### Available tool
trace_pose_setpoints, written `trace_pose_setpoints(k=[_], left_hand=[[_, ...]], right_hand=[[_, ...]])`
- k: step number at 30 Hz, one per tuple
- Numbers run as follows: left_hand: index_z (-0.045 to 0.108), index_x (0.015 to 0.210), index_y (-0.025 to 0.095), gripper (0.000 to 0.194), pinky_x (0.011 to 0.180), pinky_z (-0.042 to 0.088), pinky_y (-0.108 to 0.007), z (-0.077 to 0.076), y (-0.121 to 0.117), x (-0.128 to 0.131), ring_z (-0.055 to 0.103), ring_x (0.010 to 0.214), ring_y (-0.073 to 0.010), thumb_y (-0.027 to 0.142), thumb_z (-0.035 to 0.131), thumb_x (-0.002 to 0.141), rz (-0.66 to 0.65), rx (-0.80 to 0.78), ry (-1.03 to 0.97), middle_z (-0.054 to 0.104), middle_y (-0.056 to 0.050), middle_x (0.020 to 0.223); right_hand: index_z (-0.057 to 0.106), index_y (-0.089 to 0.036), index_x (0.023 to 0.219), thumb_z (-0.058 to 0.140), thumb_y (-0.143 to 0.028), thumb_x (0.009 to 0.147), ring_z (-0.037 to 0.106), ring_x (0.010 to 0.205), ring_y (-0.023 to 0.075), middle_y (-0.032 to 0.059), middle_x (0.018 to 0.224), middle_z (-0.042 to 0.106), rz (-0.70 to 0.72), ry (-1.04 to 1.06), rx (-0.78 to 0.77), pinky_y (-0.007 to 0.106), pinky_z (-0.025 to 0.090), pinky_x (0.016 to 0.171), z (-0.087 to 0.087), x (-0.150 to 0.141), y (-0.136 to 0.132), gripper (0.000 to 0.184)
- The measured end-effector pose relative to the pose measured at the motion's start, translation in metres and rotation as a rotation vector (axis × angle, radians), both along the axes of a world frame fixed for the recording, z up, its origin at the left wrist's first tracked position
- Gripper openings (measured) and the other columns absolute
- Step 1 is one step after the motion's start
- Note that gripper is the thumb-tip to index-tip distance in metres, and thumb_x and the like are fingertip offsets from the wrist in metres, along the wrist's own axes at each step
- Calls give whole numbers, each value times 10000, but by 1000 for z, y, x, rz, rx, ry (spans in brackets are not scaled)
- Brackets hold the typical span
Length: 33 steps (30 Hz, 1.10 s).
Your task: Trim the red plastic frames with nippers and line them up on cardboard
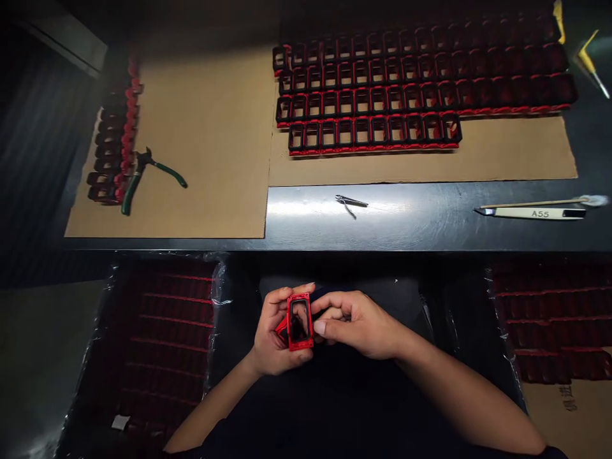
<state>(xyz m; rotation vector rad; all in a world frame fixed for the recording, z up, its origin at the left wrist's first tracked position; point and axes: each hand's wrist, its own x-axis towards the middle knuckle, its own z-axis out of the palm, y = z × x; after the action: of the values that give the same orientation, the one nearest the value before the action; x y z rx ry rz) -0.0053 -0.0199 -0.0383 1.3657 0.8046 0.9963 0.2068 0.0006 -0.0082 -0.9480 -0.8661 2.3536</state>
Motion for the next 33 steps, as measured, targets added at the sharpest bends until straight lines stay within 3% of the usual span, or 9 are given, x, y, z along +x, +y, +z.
trace_pose_setpoints(k=[2, 3, 6, 8, 12, 18, 23, 28, 33], left_hand=[[332, 1442, 289, 785, 728, 632, -306, -2, -1, 2, 674, 692, -98, 460, 791, 830, -15, -46, -36, 534, -222, 1464], [333, 1441, 298, 792, 754, 630, -313, -2, -1, 2, 690, 745, -114, 456, 800, 822, -15, -71, -45, 527, -215, 1474], [335, 1444, 328, 819, 950, 588, -412, -5, -1, 2, 680, 1128, -241, 452, 823, 799, -22, -115, -43, 526, -180, 1487], [324, 1459, 341, 829, 1020, 549, -455, -6, 0, 1, 619, 1256, -277, 436, 823, 803, -36, -116, -36, 518, -170, 1496], [307, 1487, 360, 827, 964, 588, -416, -7, 2, -1, 636, 1232, -263, 392, 806, 828, -50, -91, -50, 504, -173, 1498], [305, 1504, 357, 845, 1105, 496, -489, -12, 0, 0, 543, 1367, -289, 367, 811, 828, -38, -98, -54, 518, -152, 1479], [321, 1488, 338, 831, 1060, 532, -462, -13, 1, 3, 612, 1285, -273, 359, 817, 822, -3, -59, 1, 550, -164, 1437], [323, 1479, 282, 802, 971, 580, -406, -9, 2, 4, 692, 1147, -259, 365, 794, 836, -23, -27, 180, 616, -177, 1354], [472, 1401, 236, 697, 770, 602, -327, -1, 5, -3, 700, 790, -163, 450, 783, 816, 7, -106, 284, 638, -154, 1290]], right_hand=[[674, -95, 1134, 730, -524, 931, 573, 690, 103, 38, 788, 668, 1, 24, 2, 220, 488, 717, 0, 0, -1, 478], [671, -96, 1133, 728, -520, 935, 569, 691, 101, 35, 788, 666, -2, 33, -1, 217, 484, 717, 0, 0, -1, 471], [664, -104, 1135, 732, -485, 942, 567, 698, 96, 27, 790, 663, -17, 28, 3, 205, 473, 717, 0, 0, -3, 432], [662, -114, 1144, 733, -452, 947, 568, 703, 90, 23, 800, 664, -29, 20, 9, 193, 464, 712, -1, 0, -4, 398], [662, -130, 1137, 751, -394, 934, 620, 779, 99, 44, 906, 689, -67, 27, -5, 185, 494, 747, -1, -1, -6, 344], [654, -141, 1119, 818, -317, 865, 655, 854, 110, 63, 1006, 679, -122, 23, -9, 181, 543, 789, 1, -4, -6, 350], [628, -155, 1118, 887, -290, 780, 647, 827, 97, 59, 1063, 660, -146, -22, -36, 134, 524, 687, -4, -8, -9, 446], [600, -158, 1082, 890, -317, 780, 622, 735, 98, 18, 865, 654, -175, -23, -73, 156, 500, 649, -7, -9, -10, 448], [647, -160, 1134, 814, -381, 839, 629, 789, 144, 70, 989, 681, -160, -131, 49, 225, 525, 686, -6, -3, -7, 405]])
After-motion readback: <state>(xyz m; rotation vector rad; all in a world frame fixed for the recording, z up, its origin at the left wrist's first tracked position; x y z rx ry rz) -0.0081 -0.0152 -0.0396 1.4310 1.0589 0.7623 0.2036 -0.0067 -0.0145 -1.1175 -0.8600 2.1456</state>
